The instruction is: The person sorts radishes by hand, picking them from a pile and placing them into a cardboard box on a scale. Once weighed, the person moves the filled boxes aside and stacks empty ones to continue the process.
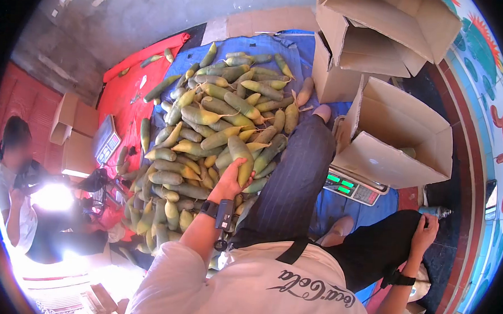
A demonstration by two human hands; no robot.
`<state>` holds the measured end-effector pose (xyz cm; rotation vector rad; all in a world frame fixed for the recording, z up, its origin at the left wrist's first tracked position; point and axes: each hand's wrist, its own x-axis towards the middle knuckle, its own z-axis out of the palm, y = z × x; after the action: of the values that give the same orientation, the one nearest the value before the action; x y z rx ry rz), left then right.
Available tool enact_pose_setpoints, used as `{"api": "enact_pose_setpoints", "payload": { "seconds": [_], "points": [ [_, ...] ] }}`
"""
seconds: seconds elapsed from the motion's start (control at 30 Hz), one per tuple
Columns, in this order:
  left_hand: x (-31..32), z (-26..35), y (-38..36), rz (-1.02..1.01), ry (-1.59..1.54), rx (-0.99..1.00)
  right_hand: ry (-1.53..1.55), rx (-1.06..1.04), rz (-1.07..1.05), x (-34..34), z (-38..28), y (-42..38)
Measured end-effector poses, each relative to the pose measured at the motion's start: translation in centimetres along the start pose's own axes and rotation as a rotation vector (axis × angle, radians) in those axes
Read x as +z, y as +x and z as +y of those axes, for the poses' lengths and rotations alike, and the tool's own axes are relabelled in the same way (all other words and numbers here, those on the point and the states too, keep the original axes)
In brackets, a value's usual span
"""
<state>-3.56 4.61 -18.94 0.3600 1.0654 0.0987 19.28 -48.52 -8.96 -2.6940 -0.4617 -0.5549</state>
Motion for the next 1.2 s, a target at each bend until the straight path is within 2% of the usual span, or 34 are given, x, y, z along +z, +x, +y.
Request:
{"api": "enact_pose_setpoints", "payload": {
  "seconds": [0.07, 0.27, 0.37, 0.5, 0.57, 0.6, 0.63, 0.67, 0.73, 0.8, 0.83, 0.9, 0.93, 1.0, 1.03, 1.1, 1.2],
  "points": [
    [0.1, -0.2, 0.2, 0.043, 0.012, -0.011, 0.007, -0.01, 0.002, -0.1, 0.1, 0.0],
    [-2.3, 0.6, -0.1, -0.095, 0.166, 0.002, 0.039, 0.001, 0.011, -0.2, -0.1, -0.1],
    [-2.7, 1.9, -3.1, -0.078, 0.068, -0.004, 0.035, 0.016, 0.015, -0.3, -0.3, -0.1],
    [-1.4, 2.2, -9.3, -0.093, 0.223, 0.134, 0.046, 0.011, 0.005, -0.2, -0.4, 0.0],
    [-1.1, 2.7, -11.7, -0.246, 0.192, 0.228, 0.059, 0.01, -0.005, -0.1, -1.0, 0.3],
    [-1.4, 3.1, -12.3, -0.342, 0.276, 0.224, 0.194, 0.077, -0.027, -0.1, -1.5, 0.5],
    [-0.7, 3.2, -13.4, -0.341, 0.271, 0.229, 0.328, 0.144, -0.049, -0.3, -2.7, 0.7],
    [0.3, 3.2, -14.6, -0.418, 0.358, 0.282, 0.33, 0.14, -0.049, -0.7, -4.2, 0.8],
    [2.6, 3.4, -16.9, -0.495, 0.45, 0.335, 0.288, -0.122, -0.038, -3.0, -10.7, 1.7],
    [4.7, 3.2, -18.4, -0.68, 0.606, 0.233, 0.241, -0.313, -0.03, -5.3, -16.4, 2.3],
    [5.4, 2.8, -18.7, -0.698, 0.612, 0.148, 0.22, -0.359, -0.08, -6.0, -18.2, 2.3],
    [6.9, 1.6, -18.5, -0.788, 0.669, 0.005, 0.248, -0.6, -0.068, -6.3, -20.7, 2.0],
    [7.8, 0.9, -18.8, -0.834, 0.748, -0.013, 0.214, -0.68, -0.103, -6.8, -21.9, 2.0],
    [9.5, 0.2, -18.4, -0.97, 0.965, -0.102, 0.177, -0.821, -0.081, -6.7, -23.0, 1.6],
    [10.1, -1.1, -17.9, -1.075, 0.929, -0.123, 0.154, -0.891, -0.061, -6.5, -23.2, 1.5],
    [11.7, -1.8, -18.0, -1.229, 1.032, -0.212, 0.138, -0.936, -0.092, -6.4, -22.9, 1.5],
    [13.0, -2.0, -17.3, -1.309, 1.175, -0.268, 0.157, -0.942, -0.163, -5.7, -21.3, 0.5]
  ]
}}
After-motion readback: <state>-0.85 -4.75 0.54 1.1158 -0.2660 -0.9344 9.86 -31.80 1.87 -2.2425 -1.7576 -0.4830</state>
